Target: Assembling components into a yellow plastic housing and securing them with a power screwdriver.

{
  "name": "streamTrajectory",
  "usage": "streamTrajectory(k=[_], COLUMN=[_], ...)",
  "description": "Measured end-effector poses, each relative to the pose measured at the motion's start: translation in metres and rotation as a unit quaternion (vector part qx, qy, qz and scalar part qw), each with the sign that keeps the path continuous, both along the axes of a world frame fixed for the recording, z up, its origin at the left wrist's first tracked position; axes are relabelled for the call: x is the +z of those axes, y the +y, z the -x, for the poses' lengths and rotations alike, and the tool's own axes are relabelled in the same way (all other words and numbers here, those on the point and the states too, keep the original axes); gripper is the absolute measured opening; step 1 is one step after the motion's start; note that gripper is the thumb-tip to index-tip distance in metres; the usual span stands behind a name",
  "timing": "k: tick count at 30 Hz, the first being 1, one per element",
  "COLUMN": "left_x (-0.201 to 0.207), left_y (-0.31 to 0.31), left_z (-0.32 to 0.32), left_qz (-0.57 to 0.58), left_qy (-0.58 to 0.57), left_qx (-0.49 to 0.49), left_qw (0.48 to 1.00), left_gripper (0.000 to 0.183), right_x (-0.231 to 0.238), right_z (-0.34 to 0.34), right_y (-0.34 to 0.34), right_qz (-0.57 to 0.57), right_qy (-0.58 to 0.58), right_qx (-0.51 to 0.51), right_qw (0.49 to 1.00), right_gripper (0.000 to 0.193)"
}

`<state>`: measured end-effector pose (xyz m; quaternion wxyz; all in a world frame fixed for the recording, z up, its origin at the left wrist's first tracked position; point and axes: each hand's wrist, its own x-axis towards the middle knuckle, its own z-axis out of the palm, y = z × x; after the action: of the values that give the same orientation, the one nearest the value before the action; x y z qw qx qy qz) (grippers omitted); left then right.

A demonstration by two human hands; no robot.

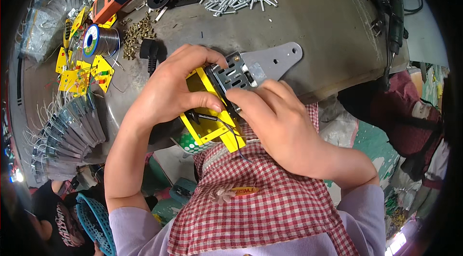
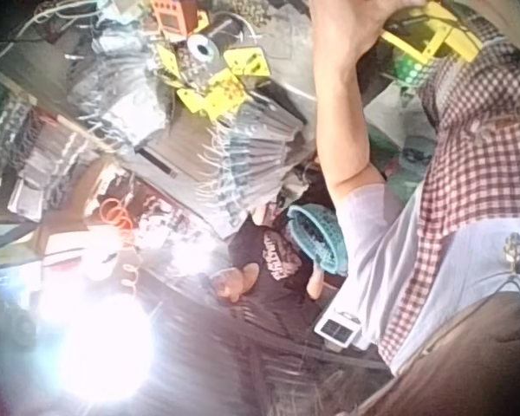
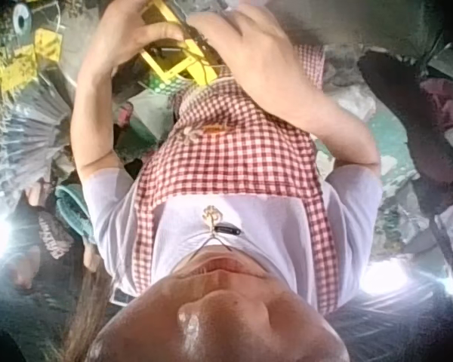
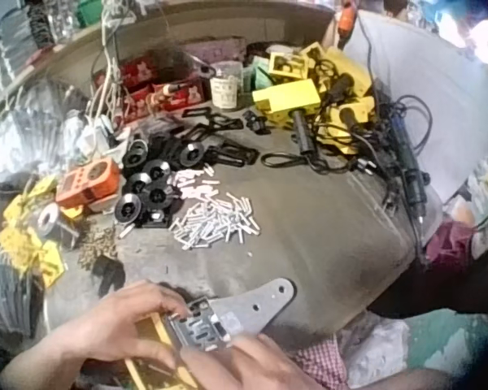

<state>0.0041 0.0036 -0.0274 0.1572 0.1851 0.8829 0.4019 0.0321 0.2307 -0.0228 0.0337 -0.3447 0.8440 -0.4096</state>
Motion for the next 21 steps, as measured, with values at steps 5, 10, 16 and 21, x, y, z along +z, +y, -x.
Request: streamTrajectory(k=[5, 10, 16, 21], left_x=[0.0, -0.001, -0.001, -0.001], left_y=[-0.001, -0.001, -0.001, 0.001], left_z=[0.001, 0.0, -0.003, 0.0], left_qz=[-0.002, -0.004, -0.01, -0.005], left_qy=[0.005, 0.013, 0.002, 0.008], left_qx=[-0.01, -0.01, -0.004, -0.01], left_qw=[1.0, 1.0, 1.0, 1.0], left_gripper=[0.065, 0.064, 0.064, 0.065], right_x=[-0.023, -0.022, -0.024, -0.021], right_z=[0.002, 0.005, 0.003, 0.007], right_y=[0.004, 0.004, 0.003, 0.007], right_qz=[0.049, 0.043, 0.044, 0.037], right_qy=[0.054, 0.115, 0.135, 0.123], right_qx=[0.032, 0.062, 0.05, 0.075], right_qw=[0.997, 0.991, 0.989, 0.989], right_gripper=[0.022, 0.011, 0.01, 0.01])
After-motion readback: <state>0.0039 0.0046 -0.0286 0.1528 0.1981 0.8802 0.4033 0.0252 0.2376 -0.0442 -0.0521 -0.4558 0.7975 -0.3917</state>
